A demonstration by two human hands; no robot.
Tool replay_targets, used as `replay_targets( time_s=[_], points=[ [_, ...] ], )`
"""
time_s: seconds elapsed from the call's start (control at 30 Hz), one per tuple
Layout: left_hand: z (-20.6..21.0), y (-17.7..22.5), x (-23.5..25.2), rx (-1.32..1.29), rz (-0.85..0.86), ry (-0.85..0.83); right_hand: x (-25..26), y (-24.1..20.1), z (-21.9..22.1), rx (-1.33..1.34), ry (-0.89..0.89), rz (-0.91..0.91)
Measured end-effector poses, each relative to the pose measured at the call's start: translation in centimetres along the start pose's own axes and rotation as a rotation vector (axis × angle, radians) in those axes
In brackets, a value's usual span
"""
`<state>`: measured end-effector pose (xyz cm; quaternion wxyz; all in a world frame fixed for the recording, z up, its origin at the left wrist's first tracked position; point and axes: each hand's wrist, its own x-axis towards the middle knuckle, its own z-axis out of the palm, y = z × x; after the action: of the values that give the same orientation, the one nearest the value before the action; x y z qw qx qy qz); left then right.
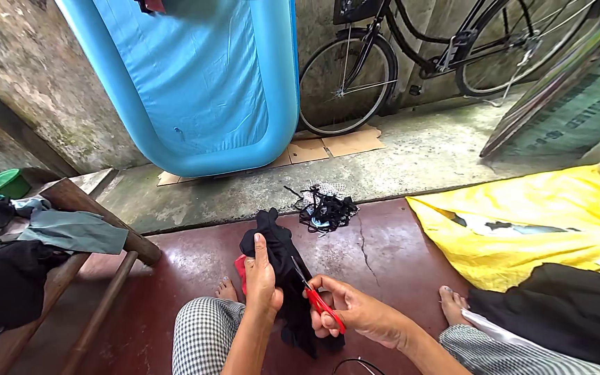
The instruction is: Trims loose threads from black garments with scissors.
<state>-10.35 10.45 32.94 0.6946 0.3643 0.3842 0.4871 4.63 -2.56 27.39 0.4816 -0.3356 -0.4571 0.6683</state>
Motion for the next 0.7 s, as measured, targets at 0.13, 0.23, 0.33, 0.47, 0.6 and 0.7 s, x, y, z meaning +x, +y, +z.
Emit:
replay_targets(
  time_s=[0.13,0.23,0.33,0.47,0.6,0.7],
  points=[
    [-0.1,0.2,0.0,0.001,-0.033,-0.02,0.0,-0.1,0.2,0.032,-0.008,-0.016],
    [-0.1,0.2,0.0,-0.001,-0.019,-0.019,0.0,-0.1,0.3,0.025,0.001,-0.011],
    [-0.2,0.2,0.1,-0.003,0.006,-0.023,0.0,-0.1,0.5,0.022,0.033,-0.017],
    [-0.2,0.3,0.1,-0.02,0.052,-0.023,0.2,0.1,1.2,0.071,0.04,-0.036],
    [-0.2,0.4,0.0,-0.006,0.081,-0.025,0.4,0.3,1.3,0.1,0.013,-0.062],
    [0.0,0.2,-0.2,-0.008,0.104,-0.035,0.6,0.5,1.4,0.116,0.033,-0.071]
  ],
)
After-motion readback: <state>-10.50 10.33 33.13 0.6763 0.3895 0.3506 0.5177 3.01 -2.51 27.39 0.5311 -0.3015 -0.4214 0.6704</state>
